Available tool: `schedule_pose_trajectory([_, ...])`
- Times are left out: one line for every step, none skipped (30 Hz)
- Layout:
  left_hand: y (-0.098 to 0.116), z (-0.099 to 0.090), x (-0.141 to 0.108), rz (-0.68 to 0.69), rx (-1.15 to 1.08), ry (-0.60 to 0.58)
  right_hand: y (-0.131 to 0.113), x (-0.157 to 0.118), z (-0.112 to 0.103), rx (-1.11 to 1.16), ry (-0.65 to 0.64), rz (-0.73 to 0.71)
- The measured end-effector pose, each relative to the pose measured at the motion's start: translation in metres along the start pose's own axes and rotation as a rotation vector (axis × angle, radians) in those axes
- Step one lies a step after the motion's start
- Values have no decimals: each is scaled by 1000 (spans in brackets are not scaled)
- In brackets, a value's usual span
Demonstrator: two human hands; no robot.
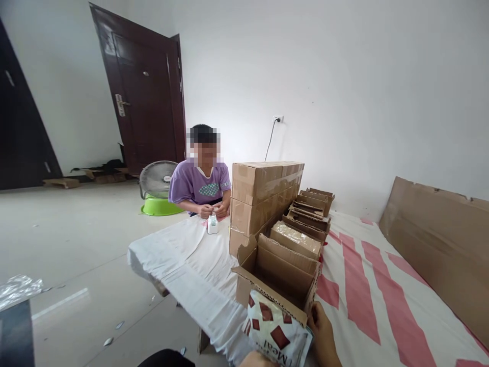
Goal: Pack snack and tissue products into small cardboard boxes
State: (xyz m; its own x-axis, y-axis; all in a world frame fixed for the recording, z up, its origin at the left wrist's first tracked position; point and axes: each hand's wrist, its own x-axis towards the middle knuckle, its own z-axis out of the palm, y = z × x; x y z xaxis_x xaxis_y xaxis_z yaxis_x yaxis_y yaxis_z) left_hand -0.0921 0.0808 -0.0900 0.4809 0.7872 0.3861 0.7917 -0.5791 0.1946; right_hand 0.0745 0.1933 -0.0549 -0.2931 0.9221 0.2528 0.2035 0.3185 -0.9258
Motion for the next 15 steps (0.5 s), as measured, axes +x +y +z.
schedule_pose_trajectory([0,1,1,19,13,-21,2,1,0,15,-11,-4])
schedule_pose_trajectory([0,2,3,46,27,-47,3,1,0,32,-18,-6])
schedule_pose_trajectory([0,3,5,78,49,-72,5,2,0,46,-22,-8])
schedule_pose_trajectory([0,4,7,111,83,-85,6,3,0,57,-27,-8])
schedule_pose_trajectory([1,5,9,147,130,-85,7,3,0,65,-30,-7])
schedule_pose_trajectory([1,6,11,191,184,-73,8,4,1,70,-34,-9])
schedule_pose_trajectory([2,8,12,231,240,-48,10,5,1,69,-36,-13])
schedule_pose_trajectory([3,11,14,265,292,-16,11,5,1,65,-40,-19])
schedule_pose_trajectory([4,14,14,285,337,24,11,6,1,59,-41,-28])
schedule_pose_trajectory([4,17,14,297,366,64,12,6,1,52,-39,-38])
schedule_pose_trajectory([5,21,14,297,386,104,12,6,1,46,-36,-46])
schedule_pose_trajectory([5,23,13,290,400,141,11,6,2,46,-35,-53])
schedule_pose_trajectory([6,25,12,285,411,173,11,6,2,49,-35,-58])
schedule_pose_trajectory([6,25,11,295,419,194,10,5,2,55,-37,-61])
schedule_pose_trajectory([7,24,9,312,423,207,9,5,2,60,-39,-64])
